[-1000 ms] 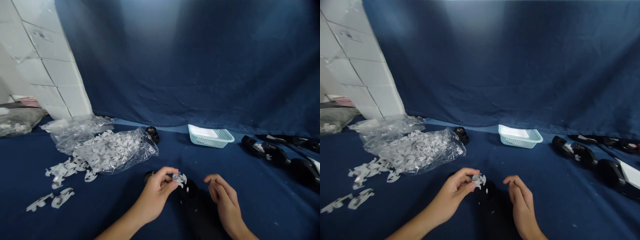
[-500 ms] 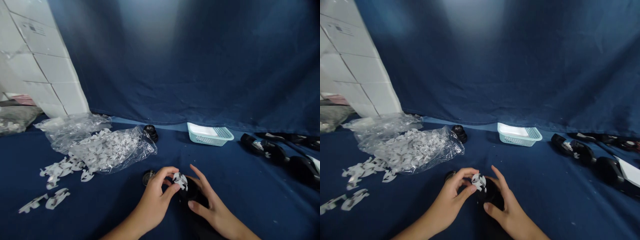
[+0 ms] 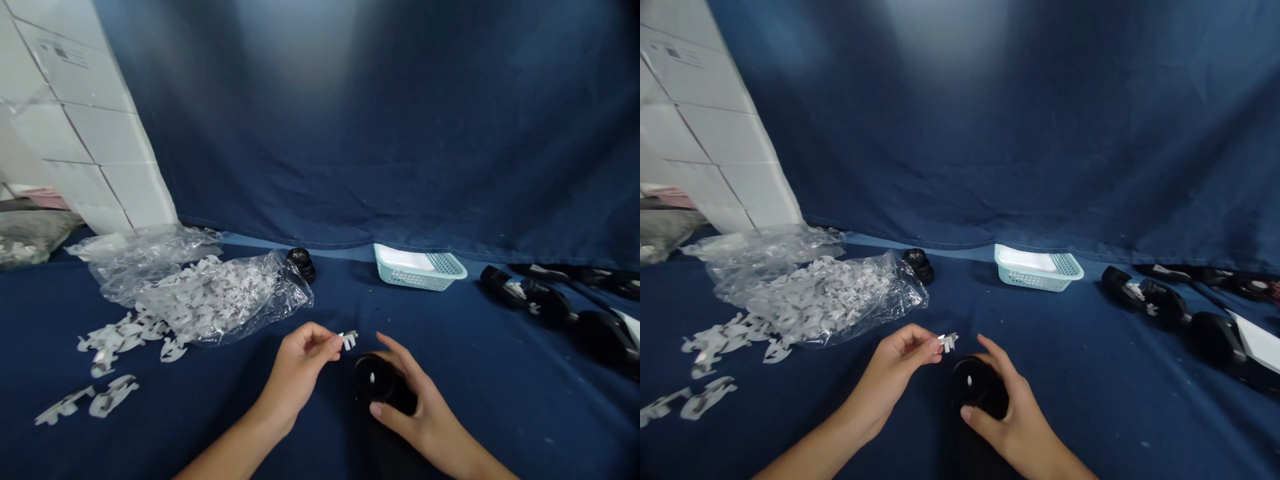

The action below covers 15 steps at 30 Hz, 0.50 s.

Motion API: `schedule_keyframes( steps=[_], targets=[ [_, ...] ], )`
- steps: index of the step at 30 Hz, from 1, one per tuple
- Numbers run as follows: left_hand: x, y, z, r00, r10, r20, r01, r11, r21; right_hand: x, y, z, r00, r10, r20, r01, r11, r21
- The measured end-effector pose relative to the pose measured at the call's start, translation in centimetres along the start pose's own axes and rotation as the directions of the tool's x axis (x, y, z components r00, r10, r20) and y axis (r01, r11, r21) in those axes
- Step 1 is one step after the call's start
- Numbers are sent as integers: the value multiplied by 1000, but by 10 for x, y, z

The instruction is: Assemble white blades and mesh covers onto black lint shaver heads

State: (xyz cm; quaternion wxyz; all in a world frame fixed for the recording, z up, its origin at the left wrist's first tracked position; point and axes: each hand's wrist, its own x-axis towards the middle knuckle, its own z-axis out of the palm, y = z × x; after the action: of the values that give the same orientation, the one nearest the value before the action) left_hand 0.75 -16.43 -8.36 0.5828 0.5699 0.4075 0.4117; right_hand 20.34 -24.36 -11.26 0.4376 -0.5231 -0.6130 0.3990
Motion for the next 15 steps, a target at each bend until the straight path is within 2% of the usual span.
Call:
schedule_keyframes(
  steps=[3, 6, 10, 12, 15],
  targets=[
    [-5, 1, 3, 999, 33, 12, -34, 998, 48, -2, 2, 4, 996, -79, -46, 75, 994, -73],
    [-11, 0, 7, 987, 154, 35, -157, 982, 103, -3, 5, 6, 989, -138, -61, 129, 984, -126],
    [-19, 0, 11, 934, 351, 71, -355, 881, 313, -2, 6, 6, 991, -114, -72, 106, 989, -107],
    [-21, 1, 11, 911, 397, 114, -409, 826, 389, -1, 6, 5, 991, -115, -68, 109, 990, -86],
    [-23, 0, 11, 878, 442, 186, -478, 775, 414, 0, 5, 4, 991, -123, -58, 118, 989, -84]
  ],
)
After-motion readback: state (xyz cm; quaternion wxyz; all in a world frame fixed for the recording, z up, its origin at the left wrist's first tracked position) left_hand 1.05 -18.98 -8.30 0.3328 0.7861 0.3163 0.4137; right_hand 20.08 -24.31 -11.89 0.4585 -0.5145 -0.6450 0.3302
